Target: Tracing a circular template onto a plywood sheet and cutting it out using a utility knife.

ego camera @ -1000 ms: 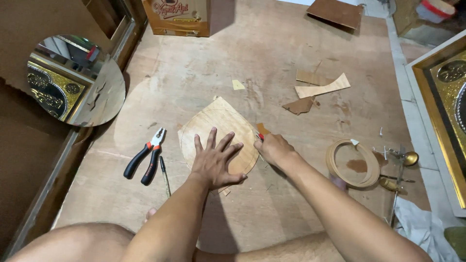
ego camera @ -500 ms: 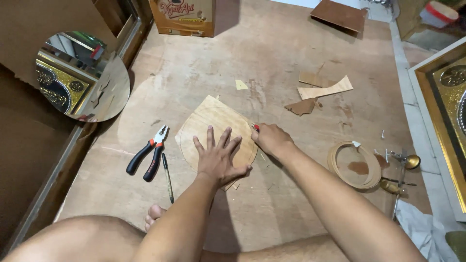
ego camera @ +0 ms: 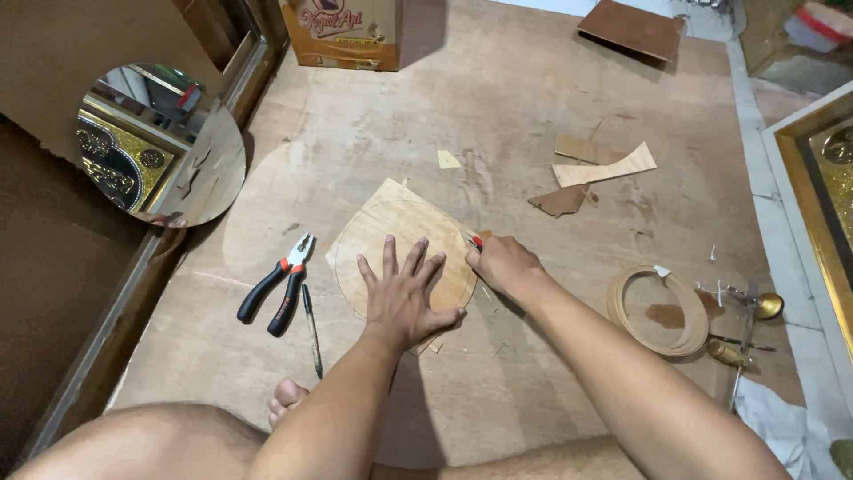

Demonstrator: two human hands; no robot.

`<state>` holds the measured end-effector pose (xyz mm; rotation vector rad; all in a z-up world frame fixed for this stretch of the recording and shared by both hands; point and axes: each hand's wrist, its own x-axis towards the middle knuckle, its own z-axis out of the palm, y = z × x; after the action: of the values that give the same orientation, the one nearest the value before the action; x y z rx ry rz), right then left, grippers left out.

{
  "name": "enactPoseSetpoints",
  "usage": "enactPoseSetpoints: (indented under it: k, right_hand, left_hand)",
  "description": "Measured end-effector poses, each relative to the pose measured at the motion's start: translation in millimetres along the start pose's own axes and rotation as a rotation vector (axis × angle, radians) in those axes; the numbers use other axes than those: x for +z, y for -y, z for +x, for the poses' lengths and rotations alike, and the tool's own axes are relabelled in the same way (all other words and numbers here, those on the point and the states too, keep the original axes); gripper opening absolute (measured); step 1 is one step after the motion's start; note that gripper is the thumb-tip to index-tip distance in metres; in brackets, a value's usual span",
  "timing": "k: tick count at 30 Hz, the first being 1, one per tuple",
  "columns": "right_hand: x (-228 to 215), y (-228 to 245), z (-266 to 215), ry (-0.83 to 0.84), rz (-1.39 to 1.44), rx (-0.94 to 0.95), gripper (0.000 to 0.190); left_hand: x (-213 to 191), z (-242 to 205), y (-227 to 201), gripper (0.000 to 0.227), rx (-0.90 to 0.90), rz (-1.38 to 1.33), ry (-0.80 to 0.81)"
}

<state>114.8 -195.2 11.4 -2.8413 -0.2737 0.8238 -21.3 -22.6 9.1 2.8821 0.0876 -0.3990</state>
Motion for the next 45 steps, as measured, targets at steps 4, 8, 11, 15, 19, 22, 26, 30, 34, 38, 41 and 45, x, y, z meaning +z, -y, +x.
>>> enactPoseSetpoints:
  k: [4,8,11,15,19,22,26,30,34,38,41,45]
  right_hand:
    - [-0.2,-1.5,4.5,0.002,-0.004,0.018,0.072]
    - [4.9,-4.4,5.2,0.014,0.004,0.035,0.072]
    - [5.8,-4.4,2.4,0.018,0.006,0.041,0.073]
    - [7.4,-5.0,-0.7,0.023,0.027,0.057,0.073]
    - [7.1,-7.6,-0.6,0.017,0.038,0.039,0.072]
    - [11.3,-11.8,0.1,0.022,0.051,0.05,0.073]
    - [14.4,-11.4,-0.3,0.014,0.069,0.067,0.073]
    - [19.1,-8.9,-11.7,0.013,0.102,0.069,0.071]
    - [27.8,-13.0,-7.3,-0.005,0.098,0.081,0.07]
    - [31.7,-13.2,-11.1,-0.001,0.156,0.085,0.069]
    - [35.1,-18.0,-5.6,0.027,0.152,0.091,0.07]
    - [31.5,-18.1,-6.4,0.023,0.143,0.055,0.068]
  left_hand:
    - [0.0,3.0,0.8,0.1,0.002,-0.005,-0.024]
    - [0.9,2.8,1.3,0.102,0.002,-0.016,-0.01]
    - [2.7,4.7,2.9,0.103,0.003,-0.013,-0.011]
    - [3.1,4.1,1.5,0.102,0.005,-0.016,-0.007]
    - [2.8,5.8,2.9,0.103,-0.006,-0.003,-0.01]
    - [2.2,3.7,1.2,0.103,0.003,-0.017,-0.005]
    - [-1.9,1.4,0.3,0.102,0.001,-0.013,-0.004]
    - [-0.3,1.1,1.9,0.1,0.005,-0.005,-0.008]
    - [1.3,2.6,1.1,0.103,0.0,-0.024,-0.009]
    - [2.5,1.9,0.6,0.103,-0.004,0.002,0.006]
    - [2.0,0.2,0.6,0.104,0.005,0.01,0.025]
    - [7.4,7.6,0.1,0.112,0.048,0.082,0.051]
